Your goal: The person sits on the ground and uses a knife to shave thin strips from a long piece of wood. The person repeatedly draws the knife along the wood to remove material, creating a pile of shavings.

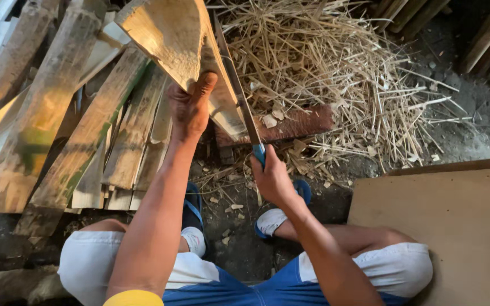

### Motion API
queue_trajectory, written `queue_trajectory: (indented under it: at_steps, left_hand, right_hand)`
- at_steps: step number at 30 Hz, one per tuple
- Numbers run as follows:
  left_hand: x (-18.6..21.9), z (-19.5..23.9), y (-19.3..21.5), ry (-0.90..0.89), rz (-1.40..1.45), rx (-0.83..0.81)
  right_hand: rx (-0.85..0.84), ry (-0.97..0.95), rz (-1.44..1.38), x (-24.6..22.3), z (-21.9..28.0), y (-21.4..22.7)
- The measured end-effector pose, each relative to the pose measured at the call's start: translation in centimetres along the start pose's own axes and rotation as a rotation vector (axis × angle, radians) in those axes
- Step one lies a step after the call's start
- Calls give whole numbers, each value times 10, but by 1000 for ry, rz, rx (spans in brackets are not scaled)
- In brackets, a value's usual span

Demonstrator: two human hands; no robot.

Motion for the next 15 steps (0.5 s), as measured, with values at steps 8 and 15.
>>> queue_trajectory:
  at_steps: [8, 15]
  left_hand:
    - [-9, 4, 10, 31, -56, 51]
    - [6, 1, 7, -33, -2, 34]
  right_hand:
    - [41, 13, 22, 76, -11, -33]
    - [35, 32, 63, 90, -35, -32]
Point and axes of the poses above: each hand's wrist, its own z-axis away from the middle knuckle, its own y-axis out of the back of the hand, x = y × z, the point moved 9 cm from there along -z, towards the middle knuckle, and after that the axes turned 5 degrees about -z, right-handed, at the moved point
